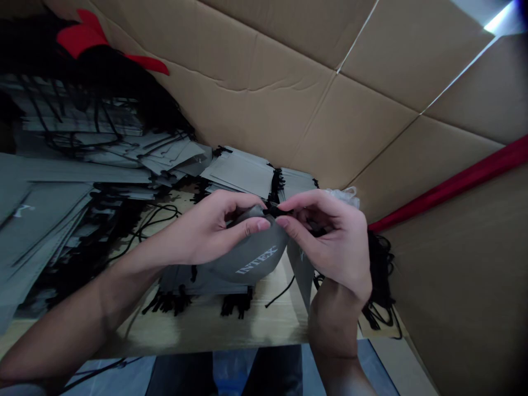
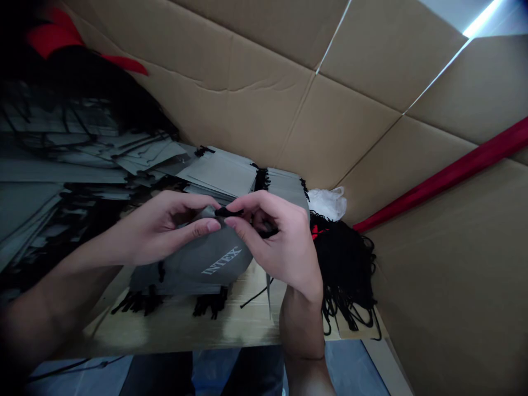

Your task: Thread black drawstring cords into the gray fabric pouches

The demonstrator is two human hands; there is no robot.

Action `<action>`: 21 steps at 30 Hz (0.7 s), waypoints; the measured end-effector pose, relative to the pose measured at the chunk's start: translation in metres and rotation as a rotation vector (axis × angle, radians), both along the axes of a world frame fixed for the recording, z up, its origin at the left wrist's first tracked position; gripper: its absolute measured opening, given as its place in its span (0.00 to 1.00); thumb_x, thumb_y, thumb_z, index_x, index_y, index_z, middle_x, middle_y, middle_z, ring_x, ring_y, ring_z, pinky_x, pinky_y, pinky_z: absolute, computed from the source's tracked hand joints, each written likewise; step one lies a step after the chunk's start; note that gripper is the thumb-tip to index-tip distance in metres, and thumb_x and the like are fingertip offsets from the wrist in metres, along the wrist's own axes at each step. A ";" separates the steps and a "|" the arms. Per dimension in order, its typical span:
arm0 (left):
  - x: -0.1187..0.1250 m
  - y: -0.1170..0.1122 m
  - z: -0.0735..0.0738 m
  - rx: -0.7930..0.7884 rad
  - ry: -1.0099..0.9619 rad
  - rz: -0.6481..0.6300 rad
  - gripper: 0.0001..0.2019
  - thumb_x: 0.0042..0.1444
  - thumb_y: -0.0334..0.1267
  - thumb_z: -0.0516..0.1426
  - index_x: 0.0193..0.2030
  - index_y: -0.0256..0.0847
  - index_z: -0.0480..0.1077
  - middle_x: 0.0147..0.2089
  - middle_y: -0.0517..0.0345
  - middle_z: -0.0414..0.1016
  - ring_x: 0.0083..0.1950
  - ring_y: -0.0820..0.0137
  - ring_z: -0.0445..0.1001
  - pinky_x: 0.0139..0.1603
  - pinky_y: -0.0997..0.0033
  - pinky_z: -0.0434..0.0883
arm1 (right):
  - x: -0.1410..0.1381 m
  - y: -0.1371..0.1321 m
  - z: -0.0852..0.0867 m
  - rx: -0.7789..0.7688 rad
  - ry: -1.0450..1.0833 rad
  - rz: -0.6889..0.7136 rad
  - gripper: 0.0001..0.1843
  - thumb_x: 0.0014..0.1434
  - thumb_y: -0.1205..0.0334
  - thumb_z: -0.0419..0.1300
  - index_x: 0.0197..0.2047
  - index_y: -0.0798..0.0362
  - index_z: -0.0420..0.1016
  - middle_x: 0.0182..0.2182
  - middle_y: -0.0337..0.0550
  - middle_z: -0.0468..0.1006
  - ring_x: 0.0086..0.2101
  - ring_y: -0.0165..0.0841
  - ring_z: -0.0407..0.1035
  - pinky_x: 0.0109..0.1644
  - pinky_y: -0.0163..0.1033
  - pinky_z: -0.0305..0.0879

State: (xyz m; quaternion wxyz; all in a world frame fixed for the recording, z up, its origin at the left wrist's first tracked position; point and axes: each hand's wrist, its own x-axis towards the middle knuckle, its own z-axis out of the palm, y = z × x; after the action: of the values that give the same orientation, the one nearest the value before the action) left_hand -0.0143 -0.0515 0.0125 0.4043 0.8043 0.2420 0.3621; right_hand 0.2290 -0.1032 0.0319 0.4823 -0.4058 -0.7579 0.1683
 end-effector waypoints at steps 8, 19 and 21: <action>-0.002 -0.002 -0.001 0.219 0.059 0.004 0.15 0.84 0.46 0.56 0.48 0.42 0.79 0.35 0.64 0.80 0.32 0.74 0.73 0.33 0.74 0.67 | 0.002 0.001 0.000 -0.045 0.009 0.062 0.09 0.71 0.62 0.79 0.53 0.45 0.90 0.42 0.36 0.88 0.32 0.29 0.75 0.33 0.37 0.71; 0.004 -0.007 -0.001 0.324 -0.064 0.066 0.10 0.80 0.37 0.60 0.47 0.42 0.82 0.35 0.63 0.81 0.34 0.73 0.75 0.36 0.74 0.69 | -0.004 -0.003 -0.001 -0.067 0.041 0.063 0.08 0.67 0.66 0.78 0.45 0.42 0.91 0.31 0.35 0.85 0.26 0.31 0.73 0.28 0.41 0.71; 0.004 -0.006 0.000 0.308 -0.088 0.071 0.09 0.78 0.35 0.61 0.45 0.42 0.81 0.33 0.65 0.79 0.32 0.75 0.72 0.34 0.75 0.67 | -0.004 -0.003 0.000 -0.060 0.059 0.064 0.09 0.65 0.69 0.77 0.43 0.44 0.90 0.30 0.34 0.84 0.26 0.31 0.72 0.28 0.40 0.70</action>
State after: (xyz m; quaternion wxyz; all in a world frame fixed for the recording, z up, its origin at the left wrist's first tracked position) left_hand -0.0105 -0.0577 0.0121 0.2733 0.8312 0.1938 0.4436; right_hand 0.2250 -0.1065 0.0316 0.4864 -0.3903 -0.7506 0.2183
